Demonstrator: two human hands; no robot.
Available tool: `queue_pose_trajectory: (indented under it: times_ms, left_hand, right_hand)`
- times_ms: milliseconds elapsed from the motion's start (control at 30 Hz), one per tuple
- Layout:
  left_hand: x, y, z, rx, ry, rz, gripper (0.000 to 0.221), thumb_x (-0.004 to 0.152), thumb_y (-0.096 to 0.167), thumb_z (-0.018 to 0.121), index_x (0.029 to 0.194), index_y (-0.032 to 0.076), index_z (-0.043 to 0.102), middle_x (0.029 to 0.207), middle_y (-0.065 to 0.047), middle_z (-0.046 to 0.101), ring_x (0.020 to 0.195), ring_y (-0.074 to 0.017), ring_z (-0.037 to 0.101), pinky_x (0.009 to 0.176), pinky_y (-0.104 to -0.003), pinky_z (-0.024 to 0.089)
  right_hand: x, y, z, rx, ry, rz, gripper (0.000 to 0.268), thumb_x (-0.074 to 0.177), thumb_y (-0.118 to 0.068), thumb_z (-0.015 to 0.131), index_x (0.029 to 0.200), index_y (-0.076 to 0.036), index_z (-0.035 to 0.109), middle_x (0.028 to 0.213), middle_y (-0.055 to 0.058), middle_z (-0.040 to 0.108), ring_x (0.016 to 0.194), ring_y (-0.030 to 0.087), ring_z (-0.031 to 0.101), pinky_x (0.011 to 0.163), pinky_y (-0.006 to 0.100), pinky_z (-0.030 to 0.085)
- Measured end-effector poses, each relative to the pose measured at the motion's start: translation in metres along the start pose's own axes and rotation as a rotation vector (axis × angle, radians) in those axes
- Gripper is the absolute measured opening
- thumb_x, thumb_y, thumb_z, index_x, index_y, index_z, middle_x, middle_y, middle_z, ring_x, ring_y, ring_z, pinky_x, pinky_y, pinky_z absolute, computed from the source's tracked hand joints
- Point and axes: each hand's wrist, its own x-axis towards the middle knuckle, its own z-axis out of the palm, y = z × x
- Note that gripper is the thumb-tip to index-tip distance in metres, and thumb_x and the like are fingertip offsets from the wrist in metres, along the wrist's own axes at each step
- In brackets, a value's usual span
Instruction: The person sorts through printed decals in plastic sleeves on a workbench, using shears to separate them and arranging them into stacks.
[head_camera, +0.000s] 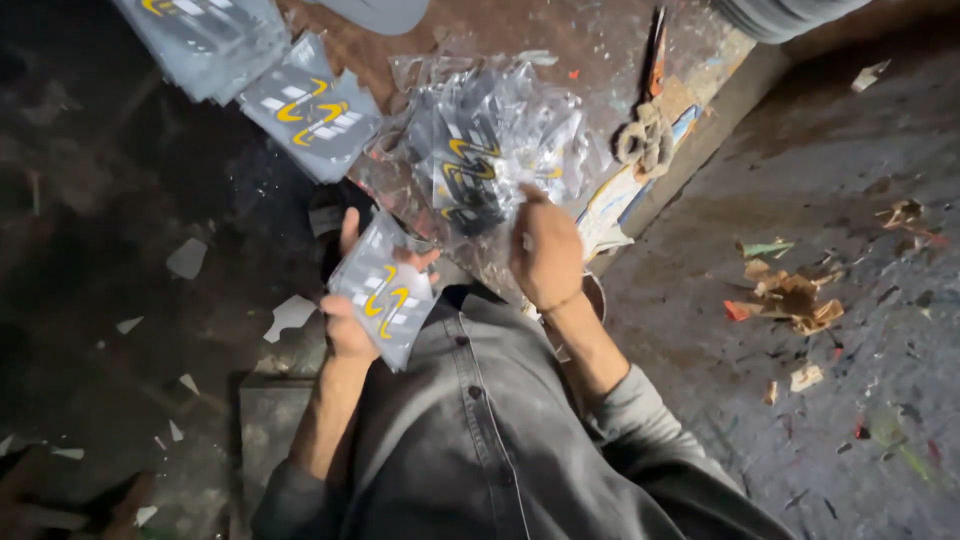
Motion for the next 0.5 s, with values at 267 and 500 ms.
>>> queue_pose_trajectory:
  times_ms: [267,500]
  left_hand:
    - [-0.005,-0.013,-0.014,0.004,-0.023,-0.018,0.121,0.080,0.076,0.073,0.171,0.035,0.004,0.142,-0.022,0.053,0.137,-0.0432,0.052,0.113,-0.058,0.045]
    - [-0.008,0.002,-0.003,0.042,0.002,-0.005,0.118,0.078,0.078,0.071,0.167,0.036,0.005,0.149,-0.028,0.048,0.136,-0.0443,0.050,0.112,-0.058,0.044]
  right_hand:
    - [0.017,0.002,0.031,-0.261,-0.326,-0.066,0.046,0.091,-0.037,0.077,0.120,-0.004,0.062,0.121,0.020,0.065,0.113,0.040,0.062,0.097,0.047,0.049]
    - [0.026,0.036,0.058,-0.603,-0.144,-0.423,0.056,0.080,-0.023,0.074,0.128,-0.001,0.058,0.128,0.019,0.061,0.122,0.037,0.057,0.107,0.058,0.041]
